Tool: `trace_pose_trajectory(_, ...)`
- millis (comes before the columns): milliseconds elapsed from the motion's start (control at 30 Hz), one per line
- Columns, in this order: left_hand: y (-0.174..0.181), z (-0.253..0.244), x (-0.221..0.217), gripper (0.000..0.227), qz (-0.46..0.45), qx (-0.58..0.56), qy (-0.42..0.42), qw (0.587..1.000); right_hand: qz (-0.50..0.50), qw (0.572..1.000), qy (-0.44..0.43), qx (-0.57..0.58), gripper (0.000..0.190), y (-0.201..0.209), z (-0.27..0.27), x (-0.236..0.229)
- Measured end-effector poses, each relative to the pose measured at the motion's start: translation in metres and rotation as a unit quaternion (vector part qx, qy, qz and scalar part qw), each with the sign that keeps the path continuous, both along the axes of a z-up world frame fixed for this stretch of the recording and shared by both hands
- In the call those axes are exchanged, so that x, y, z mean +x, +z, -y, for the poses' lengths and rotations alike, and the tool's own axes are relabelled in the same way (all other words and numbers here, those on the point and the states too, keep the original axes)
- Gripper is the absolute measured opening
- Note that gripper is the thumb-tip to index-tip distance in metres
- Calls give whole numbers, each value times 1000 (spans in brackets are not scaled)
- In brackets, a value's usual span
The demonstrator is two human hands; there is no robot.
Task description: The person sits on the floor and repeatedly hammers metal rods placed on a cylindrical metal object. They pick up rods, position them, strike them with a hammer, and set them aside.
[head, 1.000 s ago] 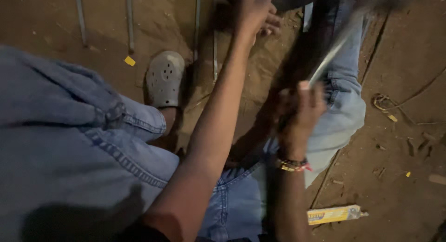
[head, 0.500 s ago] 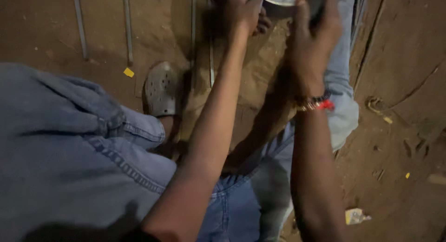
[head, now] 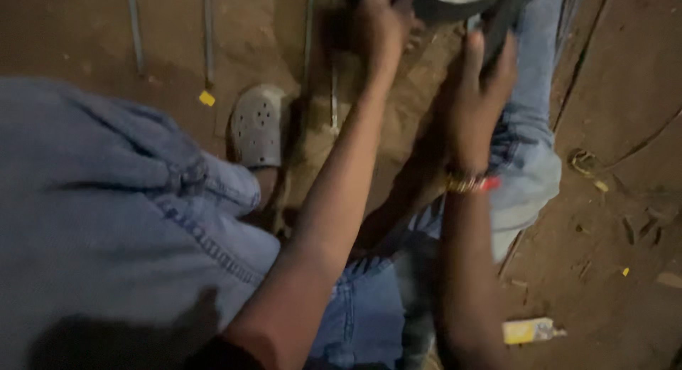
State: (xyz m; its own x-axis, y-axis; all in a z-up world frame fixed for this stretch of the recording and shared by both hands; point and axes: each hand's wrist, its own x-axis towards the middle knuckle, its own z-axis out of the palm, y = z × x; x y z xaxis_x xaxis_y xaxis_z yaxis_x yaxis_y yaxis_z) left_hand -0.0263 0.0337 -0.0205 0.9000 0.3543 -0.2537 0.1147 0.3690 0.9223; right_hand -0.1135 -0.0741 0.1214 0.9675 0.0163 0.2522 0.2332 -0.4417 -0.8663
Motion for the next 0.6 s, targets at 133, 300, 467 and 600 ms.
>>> trace_pose_trajectory(133, 20, 4, 5, 30, 48, -55, -14, 997, -171, 975, -141, -10, 23, -9, -16, -94)
trace_pose_trajectory(300, 45, 24, 4, 27, 121, -5, -53, 991, -549, 807, -167, 143, 28, -64, 4, -116)
trace_pose_trajectory(467, 62, 38, 30, 25, 178, 125, -28, 976, -581, 748, -110, 302, 25, -96, 25, -99)
trace_pose_trajectory(600, 55, 40, 28, 22, 177, 172, -21, 969, -586, 736, -123, 315, 27, -101, 26, -103)
